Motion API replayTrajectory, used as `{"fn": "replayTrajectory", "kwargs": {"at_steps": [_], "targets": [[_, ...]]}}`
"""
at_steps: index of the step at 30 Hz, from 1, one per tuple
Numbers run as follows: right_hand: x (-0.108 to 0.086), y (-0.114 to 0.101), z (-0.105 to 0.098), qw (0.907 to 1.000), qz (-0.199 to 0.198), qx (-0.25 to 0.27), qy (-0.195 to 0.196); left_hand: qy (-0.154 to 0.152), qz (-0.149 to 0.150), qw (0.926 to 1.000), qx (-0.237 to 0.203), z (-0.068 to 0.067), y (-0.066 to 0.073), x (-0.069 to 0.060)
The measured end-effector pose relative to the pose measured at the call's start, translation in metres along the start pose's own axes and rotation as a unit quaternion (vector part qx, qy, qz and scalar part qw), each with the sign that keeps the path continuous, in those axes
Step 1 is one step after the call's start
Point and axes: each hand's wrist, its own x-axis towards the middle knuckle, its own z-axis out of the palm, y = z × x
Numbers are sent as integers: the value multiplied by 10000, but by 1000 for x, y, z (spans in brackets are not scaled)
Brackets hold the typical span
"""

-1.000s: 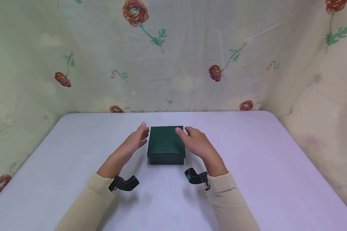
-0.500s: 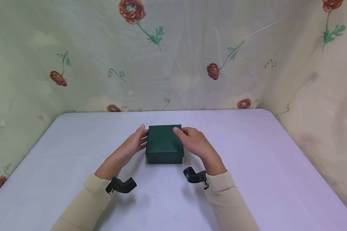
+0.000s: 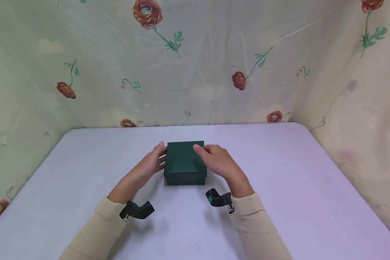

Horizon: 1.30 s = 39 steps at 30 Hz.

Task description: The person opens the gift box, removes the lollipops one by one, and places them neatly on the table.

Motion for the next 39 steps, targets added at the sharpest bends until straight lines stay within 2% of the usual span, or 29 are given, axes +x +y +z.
{"fn": "replayTrajectory", "kwargs": {"at_steps": [5,18,26,39], "targets": [[-1,-1,0,10000,15,67,6,23,-117,9999,94,1,2,0],[-3,-3,-3,9997,-204,-80,97,48,-31,9998,180,1,7,-3],[-4,-6,-4,9983,-440,-286,236,81,108,9999,36,-1,7,-4],[-8,-12,-4,9982,-333,-278,420,-28,266,9996,77,-5,15,-11]]}}
